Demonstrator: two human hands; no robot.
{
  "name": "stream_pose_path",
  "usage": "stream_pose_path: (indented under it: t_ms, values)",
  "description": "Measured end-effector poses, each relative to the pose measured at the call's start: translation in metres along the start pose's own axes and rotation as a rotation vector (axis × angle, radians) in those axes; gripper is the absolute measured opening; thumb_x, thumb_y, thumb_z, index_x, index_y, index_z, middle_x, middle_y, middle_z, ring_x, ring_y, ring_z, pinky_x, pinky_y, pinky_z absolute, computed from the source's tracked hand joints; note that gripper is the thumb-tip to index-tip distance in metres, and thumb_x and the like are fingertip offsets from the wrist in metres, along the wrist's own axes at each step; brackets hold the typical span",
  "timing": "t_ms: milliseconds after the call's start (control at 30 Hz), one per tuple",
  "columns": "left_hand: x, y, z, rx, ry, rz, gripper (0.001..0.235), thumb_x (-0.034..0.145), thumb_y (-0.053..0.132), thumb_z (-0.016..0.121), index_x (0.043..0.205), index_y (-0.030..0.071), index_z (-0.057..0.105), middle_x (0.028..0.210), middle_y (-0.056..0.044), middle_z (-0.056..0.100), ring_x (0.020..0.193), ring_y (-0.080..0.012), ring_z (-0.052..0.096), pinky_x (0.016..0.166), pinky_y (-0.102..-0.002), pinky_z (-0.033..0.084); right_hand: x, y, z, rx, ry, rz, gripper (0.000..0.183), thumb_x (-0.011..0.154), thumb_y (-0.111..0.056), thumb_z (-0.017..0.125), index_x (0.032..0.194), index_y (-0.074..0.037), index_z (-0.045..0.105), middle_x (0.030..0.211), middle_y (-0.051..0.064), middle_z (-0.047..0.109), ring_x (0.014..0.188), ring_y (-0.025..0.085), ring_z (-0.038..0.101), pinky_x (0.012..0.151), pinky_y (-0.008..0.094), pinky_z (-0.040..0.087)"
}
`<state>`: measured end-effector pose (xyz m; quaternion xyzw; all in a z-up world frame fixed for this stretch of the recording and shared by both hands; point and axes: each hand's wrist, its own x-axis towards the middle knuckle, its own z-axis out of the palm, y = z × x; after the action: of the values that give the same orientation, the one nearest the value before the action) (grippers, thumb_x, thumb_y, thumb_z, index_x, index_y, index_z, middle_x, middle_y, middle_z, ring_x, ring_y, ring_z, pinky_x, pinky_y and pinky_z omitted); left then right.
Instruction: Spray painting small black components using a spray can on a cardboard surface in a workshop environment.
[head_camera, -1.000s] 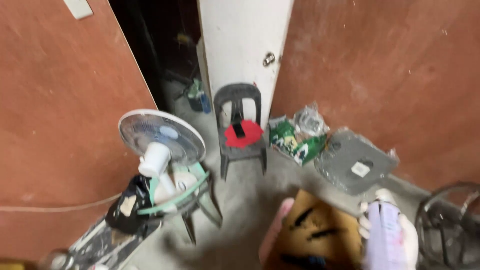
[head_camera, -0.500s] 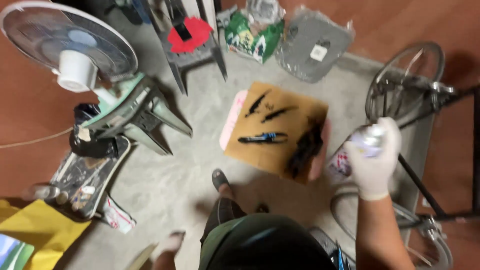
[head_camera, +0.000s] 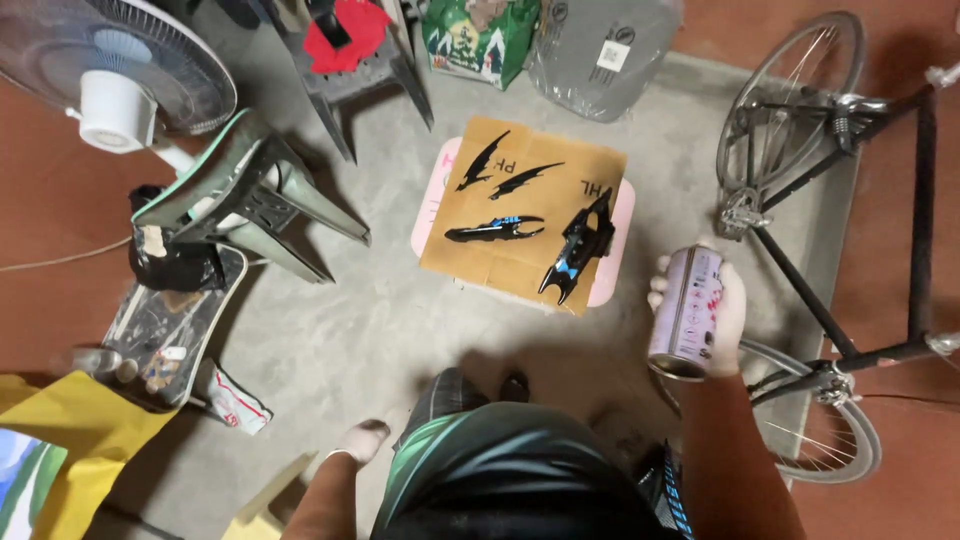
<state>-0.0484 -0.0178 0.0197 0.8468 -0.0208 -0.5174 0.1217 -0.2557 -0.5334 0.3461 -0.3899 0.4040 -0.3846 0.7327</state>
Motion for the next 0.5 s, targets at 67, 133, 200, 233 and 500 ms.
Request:
stream_pose_path:
  t_ms: [67,133,200,233,500]
  values:
    - [-0.012,-0.008,-0.001,0.153,-0.065,-0.023,0.056,0.093,0.054,0.057,0.136,0.021,0.07,0.144,-0.004,0.067,0.135,-0.0253,0.06,0.114,-0.031,0.043,-0.011,0.002,-0.01,0.176,0.126,0.289,0.034,0.101,-0.051,0.059,0.101,-0.02,0.073,0.084,-0.002,0.073,0.062,0.013,0.067,0.055,0.027,0.055]
    - [-0.006,-0.013,-0.014,0.169,-0.065,-0.054,0.058,0.093,0.054,0.06,0.137,0.018,0.068,0.144,-0.006,0.067,0.133,-0.0258,0.061,0.113,-0.033,0.043,-0.007,0.024,-0.029,-0.04,0.008,-0.067,0.07,0.089,0.006,0.062,0.151,-0.019,0.042,0.11,0.013,0.06,0.072,0.023,0.065,0.067,0.039,0.062]
    - [0.046,-0.039,-0.023,0.349,-0.035,0.101,0.056,0.097,0.053,0.049,0.14,0.02,0.065,0.151,-0.004,0.058,0.142,-0.0226,0.052,0.121,-0.032,0.034,-0.023,0.007,-0.013,0.022,0.069,0.023,0.045,0.096,-0.017,0.058,0.139,-0.023,0.047,0.096,0.01,0.062,0.064,0.022,0.064,0.056,0.036,0.058]
    - [0.07,-0.056,-0.024,0.519,-0.009,0.244,0.056,0.102,0.051,0.037,0.143,0.023,0.062,0.158,-0.003,0.049,0.15,-0.0194,0.043,0.129,-0.03,0.025,-0.034,-0.001,-0.005,0.078,0.125,0.126,0.027,0.103,-0.039,0.054,0.127,-0.027,0.053,0.081,0.007,0.064,0.056,0.021,0.063,0.045,0.034,0.053]
    - [0.065,-0.025,-0.037,-0.1,0.196,0.127,0.059,0.09,0.059,0.067,0.134,0.019,0.073,0.136,-0.012,0.073,0.137,-0.0316,0.058,0.117,-0.042,0.044,-0.04,0.064,-0.033,0.013,-0.037,-0.082,0.054,0.099,-0.009,0.058,0.151,-0.018,0.047,0.12,0.004,0.058,0.087,0.029,0.071,0.077,0.057,0.067]
